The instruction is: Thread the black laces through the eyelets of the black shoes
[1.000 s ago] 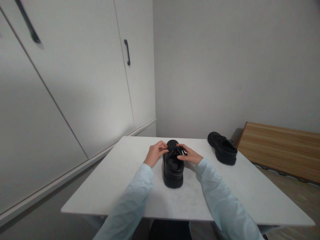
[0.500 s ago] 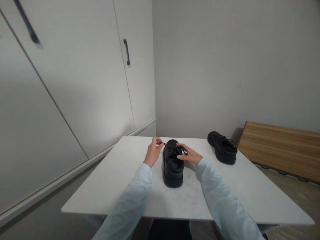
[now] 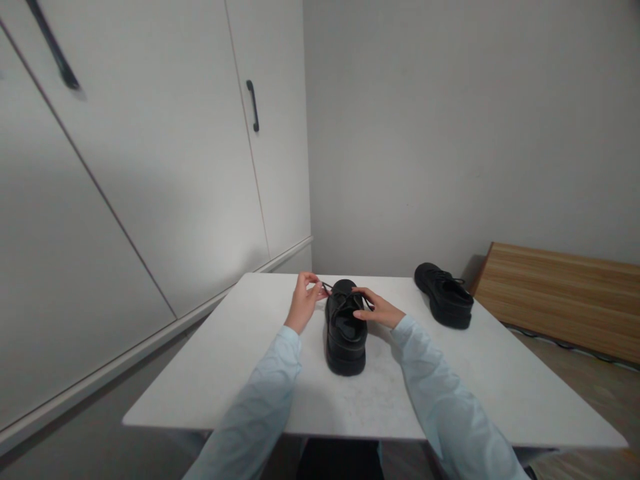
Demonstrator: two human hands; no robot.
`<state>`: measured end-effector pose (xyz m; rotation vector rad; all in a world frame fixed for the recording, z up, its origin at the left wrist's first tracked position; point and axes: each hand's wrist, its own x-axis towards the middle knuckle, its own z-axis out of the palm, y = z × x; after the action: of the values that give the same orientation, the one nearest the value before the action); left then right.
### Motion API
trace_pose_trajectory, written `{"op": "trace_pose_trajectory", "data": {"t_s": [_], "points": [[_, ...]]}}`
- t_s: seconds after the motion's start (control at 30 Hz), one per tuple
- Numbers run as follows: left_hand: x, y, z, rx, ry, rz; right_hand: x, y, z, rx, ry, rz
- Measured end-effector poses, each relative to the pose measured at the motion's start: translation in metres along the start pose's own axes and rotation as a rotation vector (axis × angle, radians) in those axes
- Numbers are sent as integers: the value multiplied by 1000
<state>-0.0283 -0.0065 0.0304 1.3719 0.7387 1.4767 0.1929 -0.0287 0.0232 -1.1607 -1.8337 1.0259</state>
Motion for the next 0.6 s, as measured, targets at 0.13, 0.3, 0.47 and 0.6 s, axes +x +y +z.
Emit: {"op": "trace_pose_trajectory", "data": {"t_s": [0.13,0.3,0.47,0.6], "points": [[-2,5,1,-53,12,-20,0,-1,0,3,-4,1],[-1,5,0,-109,67,-51,0,2,0,-1,-7,3],[2,5,-2,-43,81,-35,0,2,-1,2,-6,-4],[3,5,-4,38,89,2,-1,0,-1,0,-13,-2]]}}
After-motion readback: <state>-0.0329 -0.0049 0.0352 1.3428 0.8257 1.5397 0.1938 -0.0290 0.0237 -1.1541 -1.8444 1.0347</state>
